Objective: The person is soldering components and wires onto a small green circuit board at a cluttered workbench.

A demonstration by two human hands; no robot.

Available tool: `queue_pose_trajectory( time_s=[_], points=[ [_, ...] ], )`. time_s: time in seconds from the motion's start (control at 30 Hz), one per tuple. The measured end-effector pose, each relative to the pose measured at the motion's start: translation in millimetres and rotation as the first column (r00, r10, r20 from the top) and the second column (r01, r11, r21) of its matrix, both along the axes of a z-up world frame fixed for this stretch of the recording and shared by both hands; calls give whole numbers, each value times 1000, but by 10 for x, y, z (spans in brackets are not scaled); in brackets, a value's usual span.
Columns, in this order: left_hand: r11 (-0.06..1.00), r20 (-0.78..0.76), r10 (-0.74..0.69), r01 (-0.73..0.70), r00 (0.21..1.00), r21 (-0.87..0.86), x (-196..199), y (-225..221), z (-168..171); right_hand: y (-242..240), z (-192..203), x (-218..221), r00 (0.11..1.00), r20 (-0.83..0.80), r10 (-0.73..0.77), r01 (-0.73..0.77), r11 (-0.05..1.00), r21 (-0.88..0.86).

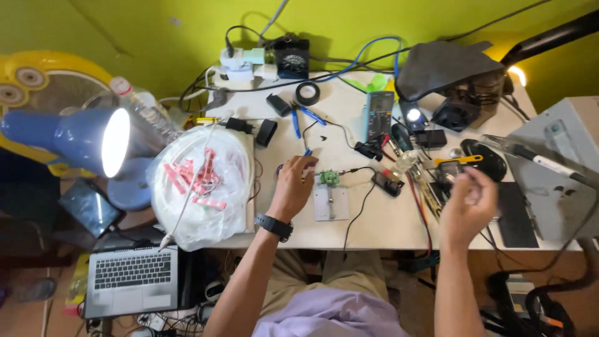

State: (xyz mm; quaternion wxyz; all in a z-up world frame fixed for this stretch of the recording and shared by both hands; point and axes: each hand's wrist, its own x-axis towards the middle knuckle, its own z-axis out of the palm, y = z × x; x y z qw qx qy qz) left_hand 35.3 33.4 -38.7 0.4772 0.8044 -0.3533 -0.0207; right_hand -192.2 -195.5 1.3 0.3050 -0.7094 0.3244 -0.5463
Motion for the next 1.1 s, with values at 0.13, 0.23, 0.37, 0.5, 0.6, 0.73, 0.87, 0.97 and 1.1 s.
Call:
queue_pose_trajectory(
  time_s=[0.13,0.23,0.37,0.5,0.6,0.73,0.87,0.97,1.1],
  points=[
    [989,-6,-86,86,996,123,-22,81,-192,666,-117,435,899,-172,402,-355,901,250],
    [975,50,-157,146,986,170,-79,36,-328,857,-445,698,724,-364,587,-474,806,355],
    [981,146,-123,97,982,170,-81,-39,-487,983,-616,912,747,-471,469,-410,883,229],
    [987,164,-83,59,983,148,-74,-74,-594,986,-590,940,771,-470,428,-389,903,183],
    [987,185,-72,44,980,152,-72,-69,-574,950,-663,958,783,-486,388,-391,915,101],
    [984,204,-69,33,977,176,-85,-67,-590,932,-703,983,796,-478,371,-381,921,79],
    [987,166,-64,38,984,156,-79,-73,-585,865,-788,1002,790,-487,372,-402,914,46],
    [988,151,-71,48,986,150,-68,-71,-578,847,-761,996,794,-465,391,-420,907,45],
    [987,138,-70,49,988,153,-85,-60,-551,825,-837,1012,810,-420,409,-434,900,39]
  ],
)
